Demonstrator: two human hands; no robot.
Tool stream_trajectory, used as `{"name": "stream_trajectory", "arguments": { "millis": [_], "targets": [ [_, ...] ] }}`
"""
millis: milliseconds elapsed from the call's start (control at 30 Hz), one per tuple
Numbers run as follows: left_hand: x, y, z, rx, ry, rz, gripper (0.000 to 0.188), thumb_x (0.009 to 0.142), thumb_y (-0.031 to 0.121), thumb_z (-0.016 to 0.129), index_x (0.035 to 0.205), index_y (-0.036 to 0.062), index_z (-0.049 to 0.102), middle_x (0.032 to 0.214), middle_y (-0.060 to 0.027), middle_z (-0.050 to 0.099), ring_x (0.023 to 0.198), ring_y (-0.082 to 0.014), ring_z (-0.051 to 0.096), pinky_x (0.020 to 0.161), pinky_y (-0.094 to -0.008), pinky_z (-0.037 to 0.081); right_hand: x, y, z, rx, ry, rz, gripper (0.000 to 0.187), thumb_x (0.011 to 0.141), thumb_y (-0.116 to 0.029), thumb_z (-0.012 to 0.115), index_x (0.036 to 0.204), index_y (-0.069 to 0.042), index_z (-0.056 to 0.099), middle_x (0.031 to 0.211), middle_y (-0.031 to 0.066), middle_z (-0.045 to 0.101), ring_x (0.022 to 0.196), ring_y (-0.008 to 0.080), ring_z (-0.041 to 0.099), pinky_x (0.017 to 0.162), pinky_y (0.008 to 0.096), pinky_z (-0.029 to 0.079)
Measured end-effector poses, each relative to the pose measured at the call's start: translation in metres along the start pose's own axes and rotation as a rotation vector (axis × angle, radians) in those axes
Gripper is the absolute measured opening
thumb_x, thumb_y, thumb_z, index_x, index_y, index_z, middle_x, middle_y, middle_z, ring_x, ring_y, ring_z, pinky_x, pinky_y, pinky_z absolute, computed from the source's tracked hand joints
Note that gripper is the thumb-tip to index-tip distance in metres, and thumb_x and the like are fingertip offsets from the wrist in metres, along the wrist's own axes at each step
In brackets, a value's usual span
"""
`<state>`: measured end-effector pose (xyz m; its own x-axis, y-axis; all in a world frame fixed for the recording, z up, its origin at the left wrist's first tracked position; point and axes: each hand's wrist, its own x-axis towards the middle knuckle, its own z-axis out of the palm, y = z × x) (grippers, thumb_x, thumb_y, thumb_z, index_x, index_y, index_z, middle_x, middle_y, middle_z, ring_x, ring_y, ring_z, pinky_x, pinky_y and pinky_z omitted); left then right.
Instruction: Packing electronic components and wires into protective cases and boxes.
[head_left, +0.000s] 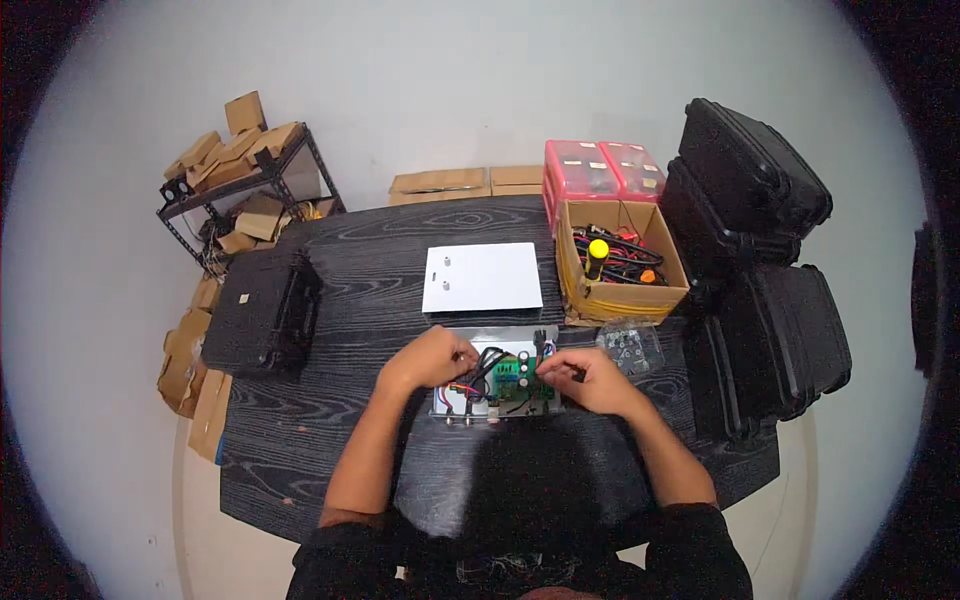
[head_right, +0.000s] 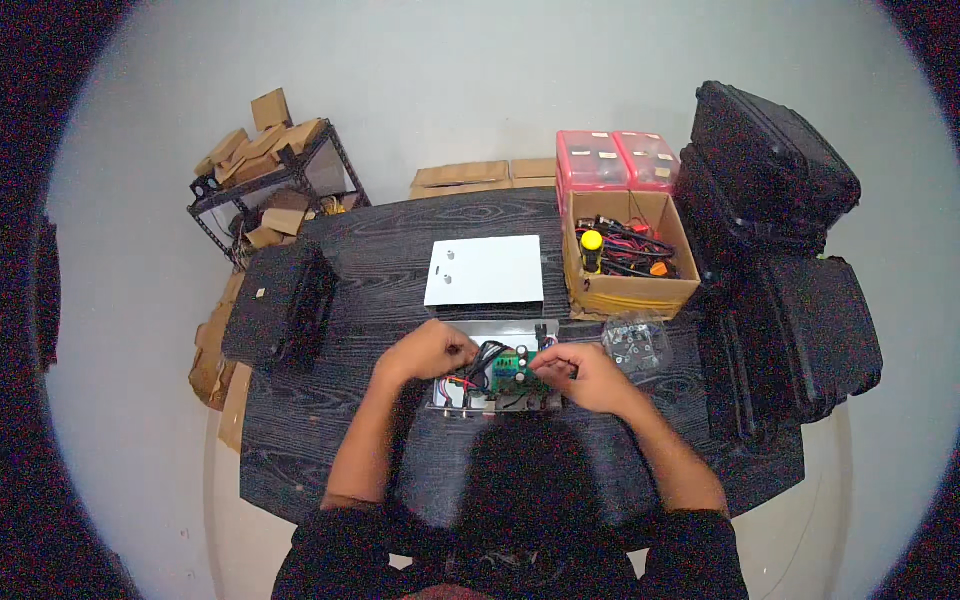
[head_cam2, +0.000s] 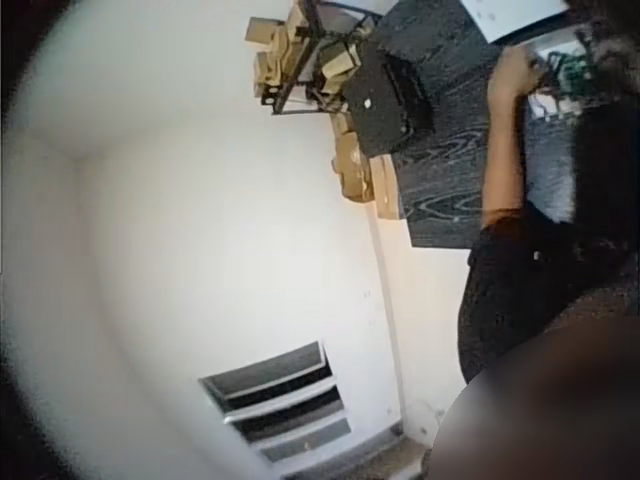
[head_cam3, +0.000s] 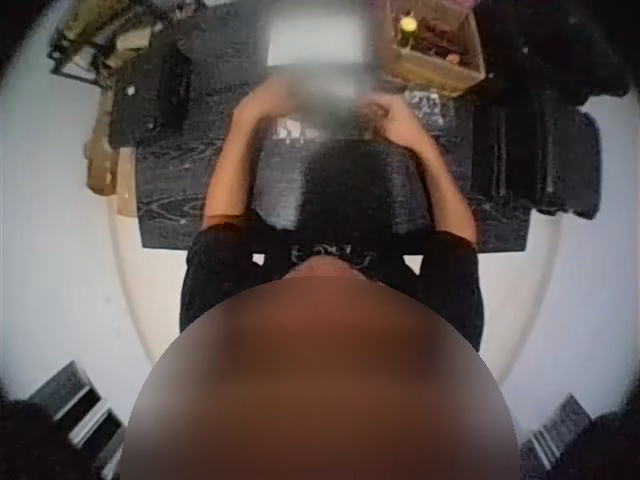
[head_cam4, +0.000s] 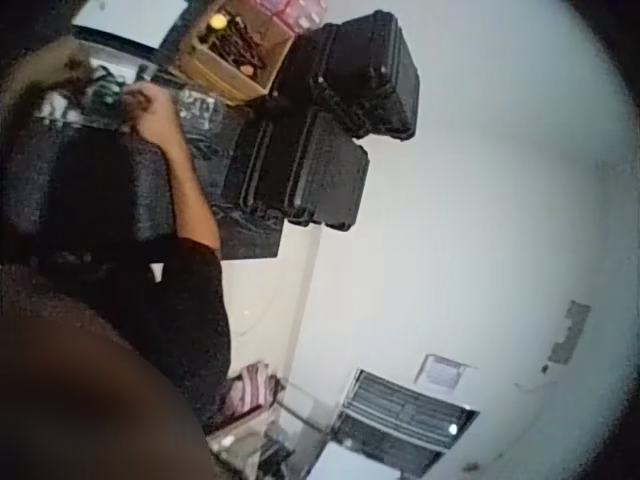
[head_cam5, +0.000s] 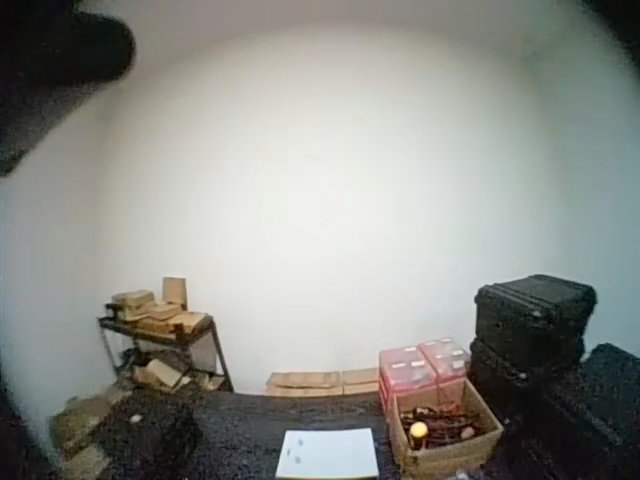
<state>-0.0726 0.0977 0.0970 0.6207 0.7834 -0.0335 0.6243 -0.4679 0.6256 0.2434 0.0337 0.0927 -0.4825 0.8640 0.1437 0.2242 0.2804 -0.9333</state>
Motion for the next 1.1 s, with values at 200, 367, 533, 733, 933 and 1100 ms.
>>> {"name": "stream_trajectory", "arguments": {
  "millis": [200, 367, 533, 733, 933, 1100],
  "targets": [
    [-0.032, 0.011, 0.004, 0.028, 0.081, 0.021, 0.039, 0.086, 0.013, 0.07, 0.123, 0.0, 0.073, 0.111, -0.0228, 0.076, 0.099, -0.0362, 0.075, 0.089, -0.0413, 0.059, 0.002, -0.017, -0.007, -0.245, 0.043, -0.186, 0.024, 0.088, -0.008, 0.084, 0.111, -0.006, 0.075, 0.088, 0.0023, 0.073, 0.076, 0.0102, 0.064, 0.073, 0.0263, 0.053],
    [-0.043, 0.008, -0.003, -0.057, 0.051, 0.092, 0.049, 0.083, 0.016, 0.073, 0.128, -0.0031, 0.07, 0.12, -0.0246, 0.073, 0.109, -0.0402, 0.071, 0.098, -0.0439, 0.056, 0.0, -0.019, -0.003, -0.309, -0.102, -0.263, 0.032, 0.081, -0.011, 0.09, 0.11, -0.008, 0.076, 0.089, 0.0053, 0.074, 0.078, 0.0153, 0.069, 0.072, 0.0311, 0.056],
    [-0.047, -0.003, 0.007, 0.008, 0.068, 0.203, 0.06, 0.081, 0.018, 0.076, 0.137, -0.001, 0.065, 0.131, -0.0209, 0.068, 0.119, -0.0375, 0.067, 0.104, -0.0428, 0.053, -0.003, -0.02, -0.001, -0.26, -0.216, -0.16, 0.031, 0.08, -0.012, 0.091, 0.108, -0.007, 0.076, 0.086, 0.0059, 0.073, 0.076, 0.015, 0.069, 0.069, 0.0326, 0.056],
    [-0.046, -0.006, 0.015, 0.088, 0.107, 0.172, 0.058, 0.079, 0.017, 0.077, 0.135, 0.0045, 0.069, 0.125, -0.0162, 0.069, 0.116, -0.0354, 0.066, 0.102, -0.0417, 0.054, -0.003, -0.02, -0.005, -0.26, -0.267, -0.1, 0.031, 0.083, -0.013, 0.087, 0.108, -0.003, 0.073, 0.09, 0.0116, 0.074, 0.082, 0.0241, 0.072, 0.075, 0.0394, 0.058],
    [-0.047, -0.002, 0.014, 0.154, 0.093, 0.181, 0.057, 0.079, 0.017, 0.077, 0.134, 0.0031, 0.069, 0.124, -0.0159, 0.069, 0.113, -0.0349, 0.067, 0.1, -0.0412, 0.055, -0.003, -0.021, -0.004, -0.237, -0.277, -0.085, 0.03, 0.084, -0.013, 0.087, 0.108, -0.004, 0.073, 0.086, 0.0112, 0.073, 0.079, 0.0232, 0.072, 0.073, 0.0397, 0.057],
    [-0.047, 0.006, 0.014, 0.162, 0.119, 0.145, 0.057, 0.079, 0.017, 0.076, 0.134, 0.0029, 0.069, 0.124, -0.0163, 0.069, 0.111, -0.0351, 0.068, 0.099, -0.0427, 0.055, -0.004, -0.021, -0.004, -0.229, -0.279, -0.068, 0.028, 0.084, -0.013, 0.086, 0.107, -0.004, 0.072, 0.086, 0.0109, 0.073, 0.079, 0.0228, 0.071, 0.071, 0.039, 0.057]
  ]
}}
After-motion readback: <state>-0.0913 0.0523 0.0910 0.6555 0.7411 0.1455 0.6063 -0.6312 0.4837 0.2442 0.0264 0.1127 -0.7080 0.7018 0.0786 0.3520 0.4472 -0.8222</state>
